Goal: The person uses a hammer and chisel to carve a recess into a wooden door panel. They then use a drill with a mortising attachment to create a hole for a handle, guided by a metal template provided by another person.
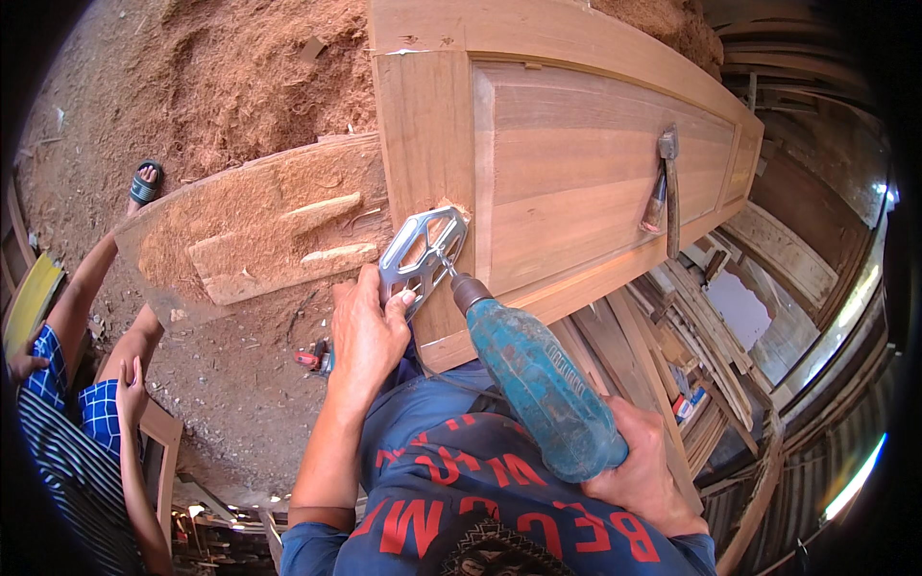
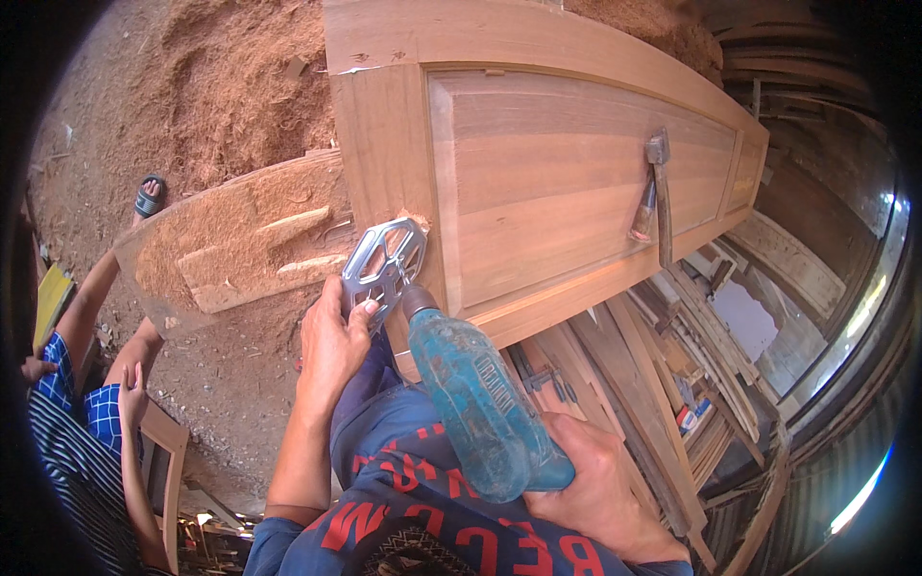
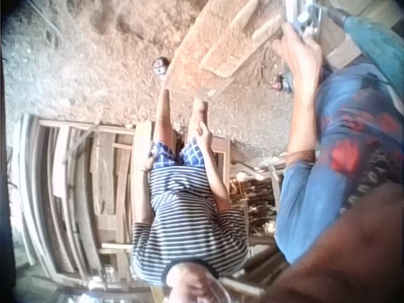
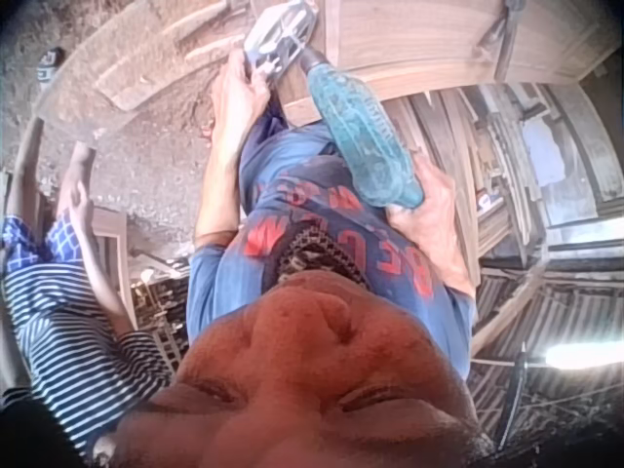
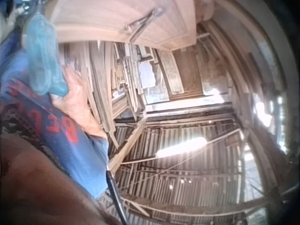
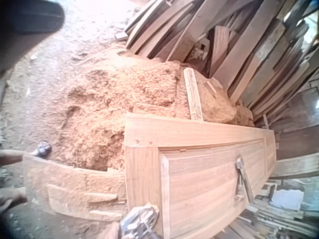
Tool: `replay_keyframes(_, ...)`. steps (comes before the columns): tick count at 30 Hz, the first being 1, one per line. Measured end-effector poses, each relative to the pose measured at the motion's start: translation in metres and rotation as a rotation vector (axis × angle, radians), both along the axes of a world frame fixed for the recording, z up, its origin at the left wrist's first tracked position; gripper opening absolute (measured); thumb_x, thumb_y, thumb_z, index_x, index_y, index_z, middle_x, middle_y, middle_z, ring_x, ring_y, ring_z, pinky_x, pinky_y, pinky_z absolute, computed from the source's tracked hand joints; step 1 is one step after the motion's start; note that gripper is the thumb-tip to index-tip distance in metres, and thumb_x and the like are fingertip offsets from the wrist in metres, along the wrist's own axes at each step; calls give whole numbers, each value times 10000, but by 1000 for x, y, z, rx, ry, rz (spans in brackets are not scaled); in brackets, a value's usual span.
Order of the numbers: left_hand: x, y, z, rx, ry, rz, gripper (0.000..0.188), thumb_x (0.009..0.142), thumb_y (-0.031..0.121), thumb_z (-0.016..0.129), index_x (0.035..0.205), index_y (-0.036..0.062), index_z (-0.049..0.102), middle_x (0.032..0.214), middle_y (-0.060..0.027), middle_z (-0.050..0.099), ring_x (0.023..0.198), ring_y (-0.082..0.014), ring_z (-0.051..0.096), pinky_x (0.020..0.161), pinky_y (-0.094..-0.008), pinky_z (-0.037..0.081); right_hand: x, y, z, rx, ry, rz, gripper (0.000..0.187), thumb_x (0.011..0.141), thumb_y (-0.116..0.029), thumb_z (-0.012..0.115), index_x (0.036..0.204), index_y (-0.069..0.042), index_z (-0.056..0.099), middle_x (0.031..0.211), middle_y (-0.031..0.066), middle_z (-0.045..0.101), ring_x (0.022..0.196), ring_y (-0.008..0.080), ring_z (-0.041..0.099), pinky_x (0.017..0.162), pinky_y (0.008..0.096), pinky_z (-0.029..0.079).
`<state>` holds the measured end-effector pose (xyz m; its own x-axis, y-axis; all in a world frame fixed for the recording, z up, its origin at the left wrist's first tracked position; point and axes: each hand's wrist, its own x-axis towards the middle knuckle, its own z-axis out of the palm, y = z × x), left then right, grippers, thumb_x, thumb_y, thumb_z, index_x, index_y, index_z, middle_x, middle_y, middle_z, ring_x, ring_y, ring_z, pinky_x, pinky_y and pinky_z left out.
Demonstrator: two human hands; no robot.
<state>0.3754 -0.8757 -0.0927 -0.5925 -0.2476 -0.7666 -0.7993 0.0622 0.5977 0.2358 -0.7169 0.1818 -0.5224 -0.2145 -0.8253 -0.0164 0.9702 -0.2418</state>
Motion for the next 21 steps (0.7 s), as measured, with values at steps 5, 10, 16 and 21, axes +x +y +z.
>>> replay_keyframes(5,5,1,-5,-69,53,-52,295,988,162,758,1151,11,565,900,-273,705,846,-490,700,782,-560,517,-2,-1,-1,-2,10,14,509,658,-28,885,1134,43,718,926,206,747,846,381,777,749,411,602)
replay_keyframes(10,4,0,-3,-60,48,-58,297,996,171,755,1163,16,564,905,-270,703,845,-486,695,782,-563,516,-5,0,-1,-19,-5,8,529,641,-32,891,1135,43,717,927,205,746,840,378,775,748,413,602)
replay_keyframes(16,3,0,-3,-53,22,-71,297,1003,176,748,1167,17,559,917,-276,706,873,-502,702,791,-574,517,-7,2,-1,-21,-16,18,514,653,-25,877,1138,43,719,932,207,749,847,381,777,754,414,605)
replay_keyframes(21,6,2,-6,-65,48,-63,297,1009,181,745,1167,16,555,918,-280,706,877,-508,707,800,-576,524,-7,1,-2,-21,-10,7,500,670,-14,861,1146,47,720,939,214,752,852,389,778,763,419,608)
